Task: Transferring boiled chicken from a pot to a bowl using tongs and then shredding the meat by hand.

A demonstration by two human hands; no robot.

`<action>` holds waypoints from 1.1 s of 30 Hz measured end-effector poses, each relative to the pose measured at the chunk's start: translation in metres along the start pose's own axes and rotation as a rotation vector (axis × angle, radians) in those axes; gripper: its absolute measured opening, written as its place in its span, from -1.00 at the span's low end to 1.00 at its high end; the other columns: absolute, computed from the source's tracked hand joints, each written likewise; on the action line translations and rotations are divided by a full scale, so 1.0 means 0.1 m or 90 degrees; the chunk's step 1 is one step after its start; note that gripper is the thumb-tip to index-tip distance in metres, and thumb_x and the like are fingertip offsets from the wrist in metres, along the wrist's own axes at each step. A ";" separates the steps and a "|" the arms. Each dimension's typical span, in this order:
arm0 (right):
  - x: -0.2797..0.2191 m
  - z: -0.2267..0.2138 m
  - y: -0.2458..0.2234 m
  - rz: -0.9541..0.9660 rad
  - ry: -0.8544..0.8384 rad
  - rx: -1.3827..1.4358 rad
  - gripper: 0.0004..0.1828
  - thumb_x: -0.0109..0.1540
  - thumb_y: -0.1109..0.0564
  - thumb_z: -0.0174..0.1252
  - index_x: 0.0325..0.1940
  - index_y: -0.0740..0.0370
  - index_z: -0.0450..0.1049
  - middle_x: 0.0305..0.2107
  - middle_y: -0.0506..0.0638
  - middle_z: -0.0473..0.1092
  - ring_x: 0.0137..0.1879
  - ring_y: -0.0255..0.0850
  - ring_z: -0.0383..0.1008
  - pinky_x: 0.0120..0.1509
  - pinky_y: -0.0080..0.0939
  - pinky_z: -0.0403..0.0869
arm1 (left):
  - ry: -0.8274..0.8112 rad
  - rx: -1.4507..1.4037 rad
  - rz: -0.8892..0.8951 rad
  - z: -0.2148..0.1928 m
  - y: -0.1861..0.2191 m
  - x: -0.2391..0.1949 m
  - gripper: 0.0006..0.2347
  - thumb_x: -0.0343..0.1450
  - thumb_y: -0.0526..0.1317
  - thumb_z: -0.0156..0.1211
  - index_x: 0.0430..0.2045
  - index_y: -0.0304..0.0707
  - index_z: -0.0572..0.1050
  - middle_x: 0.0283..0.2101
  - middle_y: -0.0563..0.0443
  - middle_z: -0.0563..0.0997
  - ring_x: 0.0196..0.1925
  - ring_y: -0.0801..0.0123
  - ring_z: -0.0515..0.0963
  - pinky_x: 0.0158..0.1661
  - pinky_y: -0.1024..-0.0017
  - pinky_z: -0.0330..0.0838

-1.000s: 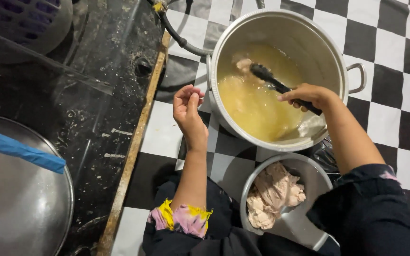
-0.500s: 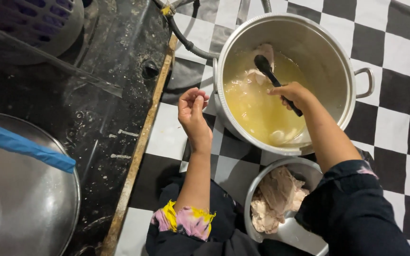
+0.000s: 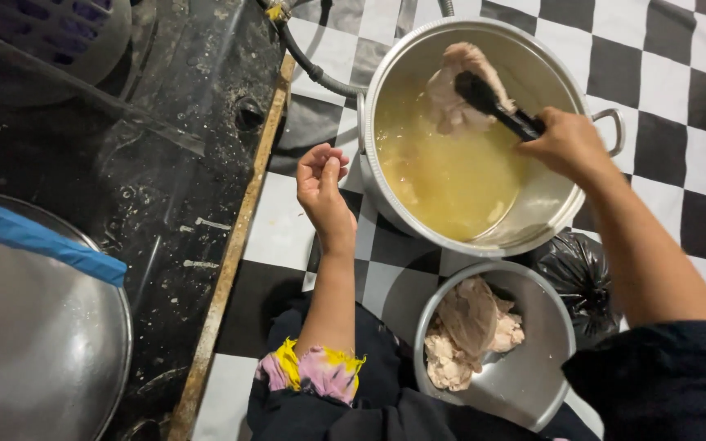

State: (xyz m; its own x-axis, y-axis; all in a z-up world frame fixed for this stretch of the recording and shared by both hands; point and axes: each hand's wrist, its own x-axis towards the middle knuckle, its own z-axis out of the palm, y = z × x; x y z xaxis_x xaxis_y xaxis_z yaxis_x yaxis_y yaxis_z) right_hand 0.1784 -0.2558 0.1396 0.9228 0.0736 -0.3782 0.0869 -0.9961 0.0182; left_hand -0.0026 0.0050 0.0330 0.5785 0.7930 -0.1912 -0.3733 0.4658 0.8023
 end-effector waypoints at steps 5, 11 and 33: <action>-0.65 -0.59 0.01 0.044 0.038 0.016 -0.42 0.26 0.02 0.35 0.35 0.10 0.40 -0.12 0.20 0.53 -0.25 -0.01 0.51 -0.27 -0.10 0.50 | -0.004 0.003 0.005 -0.02 0.02 -0.01 -0.87 0.45 -0.39 0.08 -0.18 -0.22 0.51 -0.28 0.08 0.60 -0.24 0.48 0.59 -0.15 0.53 0.45; -0.84 -0.68 0.34 0.019 0.110 -0.102 -0.44 0.23 -0.13 0.36 0.26 0.06 0.50 -0.23 0.22 0.58 -0.20 0.11 0.56 -0.25 0.02 0.49 | -0.011 0.025 0.005 -0.04 0.04 -0.03 -0.87 0.47 -0.37 0.07 -0.16 -0.21 0.51 -0.25 0.09 0.62 -0.22 0.49 0.61 -0.13 0.51 0.46; -1.26 -0.15 0.49 0.082 0.006 -0.148 -0.55 0.19 -0.16 0.25 0.06 0.07 0.47 -0.09 0.17 0.57 -0.02 0.18 0.57 -0.13 0.14 0.49 | 0.001 0.062 -0.006 -0.03 0.01 -0.03 -0.86 0.47 -0.37 0.04 -0.17 -0.19 0.52 -0.26 0.09 0.63 -0.22 0.46 0.64 -0.14 0.49 0.48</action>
State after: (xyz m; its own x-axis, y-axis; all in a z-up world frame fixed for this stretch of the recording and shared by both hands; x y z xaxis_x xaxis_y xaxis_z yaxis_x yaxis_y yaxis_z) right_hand 0.0720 -0.3134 0.2015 0.9353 -0.0522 -0.3501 0.0505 -0.9592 0.2781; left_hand -0.0065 0.0043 0.0328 0.5804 0.7896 -0.1992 -0.2960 0.4324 0.8517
